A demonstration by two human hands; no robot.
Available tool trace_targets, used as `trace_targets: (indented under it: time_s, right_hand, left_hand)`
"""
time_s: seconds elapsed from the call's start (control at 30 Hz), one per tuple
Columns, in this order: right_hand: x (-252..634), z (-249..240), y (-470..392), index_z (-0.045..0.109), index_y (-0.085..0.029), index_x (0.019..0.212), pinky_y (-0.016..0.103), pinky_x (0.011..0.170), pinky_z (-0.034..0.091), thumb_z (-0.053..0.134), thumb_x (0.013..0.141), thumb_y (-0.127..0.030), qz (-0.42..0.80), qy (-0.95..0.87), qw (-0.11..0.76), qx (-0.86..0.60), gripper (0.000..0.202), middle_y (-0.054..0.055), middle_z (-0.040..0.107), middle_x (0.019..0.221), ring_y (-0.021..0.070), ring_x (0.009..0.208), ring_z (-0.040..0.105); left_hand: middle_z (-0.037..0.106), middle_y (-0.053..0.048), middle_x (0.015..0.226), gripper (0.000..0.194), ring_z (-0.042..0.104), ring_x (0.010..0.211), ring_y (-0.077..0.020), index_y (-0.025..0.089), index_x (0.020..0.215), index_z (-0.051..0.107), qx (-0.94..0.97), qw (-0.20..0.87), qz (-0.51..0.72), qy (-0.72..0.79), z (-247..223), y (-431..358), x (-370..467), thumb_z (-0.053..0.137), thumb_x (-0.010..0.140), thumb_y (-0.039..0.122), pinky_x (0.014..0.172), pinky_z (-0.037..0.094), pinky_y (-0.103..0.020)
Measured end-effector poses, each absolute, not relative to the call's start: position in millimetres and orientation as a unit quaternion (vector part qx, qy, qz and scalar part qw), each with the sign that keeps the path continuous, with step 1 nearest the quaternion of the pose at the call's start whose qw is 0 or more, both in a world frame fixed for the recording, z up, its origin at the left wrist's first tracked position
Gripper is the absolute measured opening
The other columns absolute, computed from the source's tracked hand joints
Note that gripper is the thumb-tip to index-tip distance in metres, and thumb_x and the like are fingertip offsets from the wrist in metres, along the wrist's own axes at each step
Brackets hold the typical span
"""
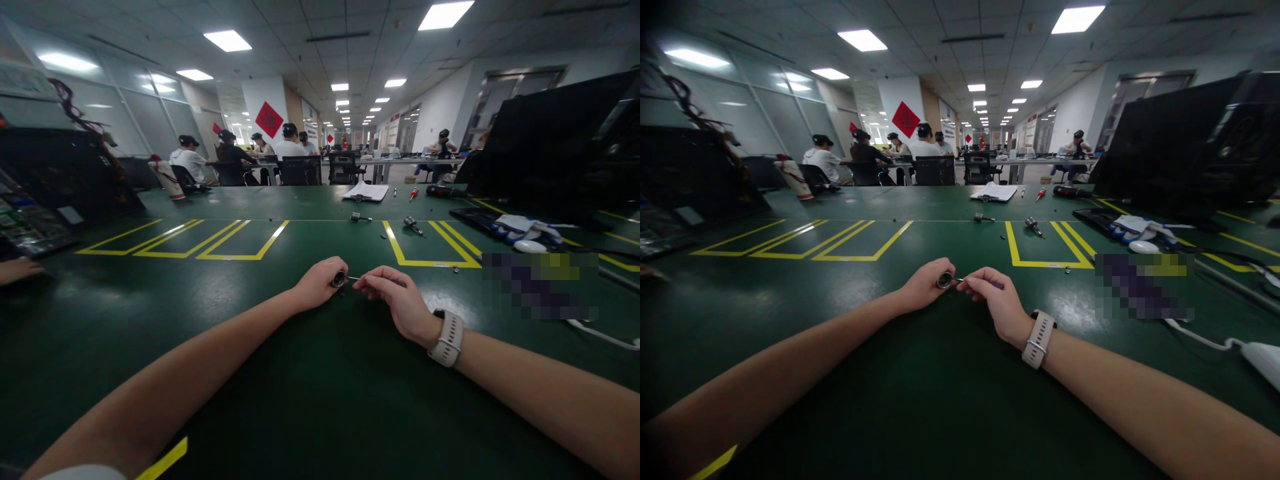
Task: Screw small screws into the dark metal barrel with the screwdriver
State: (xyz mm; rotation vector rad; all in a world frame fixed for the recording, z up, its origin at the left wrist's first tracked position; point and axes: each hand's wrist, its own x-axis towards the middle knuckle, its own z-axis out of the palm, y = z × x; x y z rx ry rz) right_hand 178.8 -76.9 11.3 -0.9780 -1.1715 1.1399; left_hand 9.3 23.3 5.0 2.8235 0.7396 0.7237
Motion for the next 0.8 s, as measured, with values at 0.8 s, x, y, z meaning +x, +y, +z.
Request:
trace_targets:
  time_s: [0.8]
  right_hand:
    - [175.7, 11.2, -77.6, 0.065, -0.019, 0.07, 0.032, 0.068, 0.04, 0.063, 0.072, -0.028, 0.476, -0.512, 0.571, -0.432, 0.01, 0.004, 0.068, 0.075, 0.0183, 0.075, 0.057]
  left_hand:
    - [0.052, -0.002, 0.08, 0.01, 0.049, 0.073, -0.0151, 0.017, 0.081, 0.048, 0.946, 0.057, 0.215, 0.236, 8.4, 20.0, 8.6, 0.049, 0.076, 0.009, 0.065, 0.038, -0.027]
